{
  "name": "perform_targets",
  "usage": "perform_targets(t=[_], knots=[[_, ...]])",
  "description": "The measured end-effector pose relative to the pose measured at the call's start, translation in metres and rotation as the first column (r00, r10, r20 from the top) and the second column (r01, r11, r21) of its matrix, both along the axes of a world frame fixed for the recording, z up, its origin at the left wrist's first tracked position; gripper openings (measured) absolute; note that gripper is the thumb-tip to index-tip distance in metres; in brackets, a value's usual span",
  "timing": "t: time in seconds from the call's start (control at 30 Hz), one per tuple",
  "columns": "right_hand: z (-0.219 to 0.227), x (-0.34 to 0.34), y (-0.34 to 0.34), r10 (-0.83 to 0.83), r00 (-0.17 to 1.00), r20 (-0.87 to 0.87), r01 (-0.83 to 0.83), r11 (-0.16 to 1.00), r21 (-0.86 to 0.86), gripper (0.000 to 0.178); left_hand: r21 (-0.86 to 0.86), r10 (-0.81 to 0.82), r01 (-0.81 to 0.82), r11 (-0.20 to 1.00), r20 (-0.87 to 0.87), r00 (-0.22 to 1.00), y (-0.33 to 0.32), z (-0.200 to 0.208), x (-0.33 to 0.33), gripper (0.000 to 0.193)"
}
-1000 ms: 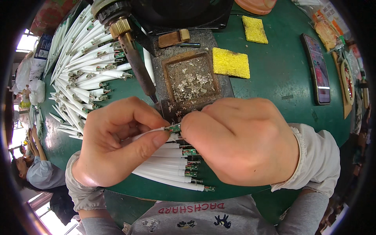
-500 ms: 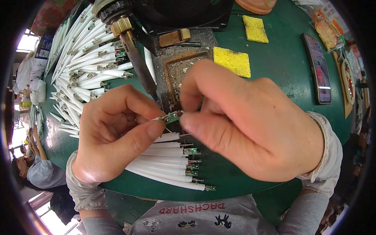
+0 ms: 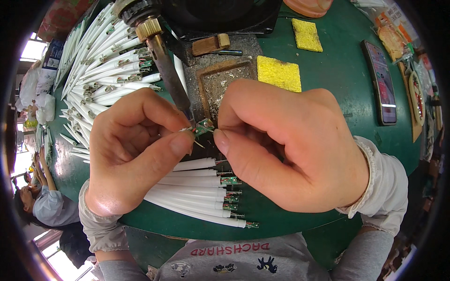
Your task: The person wipes a soldering iron with a sponge, then solders wires onto the circuit boards of plastic tubes using the soldering iron and solder wire. Finally, the person gathers the assembled tubes.
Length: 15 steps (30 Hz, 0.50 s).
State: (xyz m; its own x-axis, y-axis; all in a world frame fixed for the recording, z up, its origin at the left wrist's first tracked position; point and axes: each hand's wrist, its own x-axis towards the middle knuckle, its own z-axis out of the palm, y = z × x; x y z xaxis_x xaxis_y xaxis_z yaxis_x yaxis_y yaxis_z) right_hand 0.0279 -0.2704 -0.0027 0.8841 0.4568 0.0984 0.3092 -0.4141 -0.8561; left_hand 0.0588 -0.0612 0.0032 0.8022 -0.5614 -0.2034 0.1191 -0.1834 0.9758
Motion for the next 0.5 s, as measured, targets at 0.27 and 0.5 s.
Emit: perform_targets(t=[0.27, 0.5], knots=[[-0.0004, 0.0006, 0.001, 0.009, 1.0, -0.007, -0.008, 1.0, 0.007, 0.011, -0.023, 0.0, 0.0, 1.0, 0.028, 1.0, 0.0005, -0.0017, 0.0, 0.009], [-0.0007, 0.0021, 0.0015, 0.02, 1.0, -0.008, -0.02, 1.0, 0.002, 0.011, -0.032, 0.028, -0.029, 0.999, -0.009, 1.0, 0.0002, 0.0, -0.0006, 0.009]])
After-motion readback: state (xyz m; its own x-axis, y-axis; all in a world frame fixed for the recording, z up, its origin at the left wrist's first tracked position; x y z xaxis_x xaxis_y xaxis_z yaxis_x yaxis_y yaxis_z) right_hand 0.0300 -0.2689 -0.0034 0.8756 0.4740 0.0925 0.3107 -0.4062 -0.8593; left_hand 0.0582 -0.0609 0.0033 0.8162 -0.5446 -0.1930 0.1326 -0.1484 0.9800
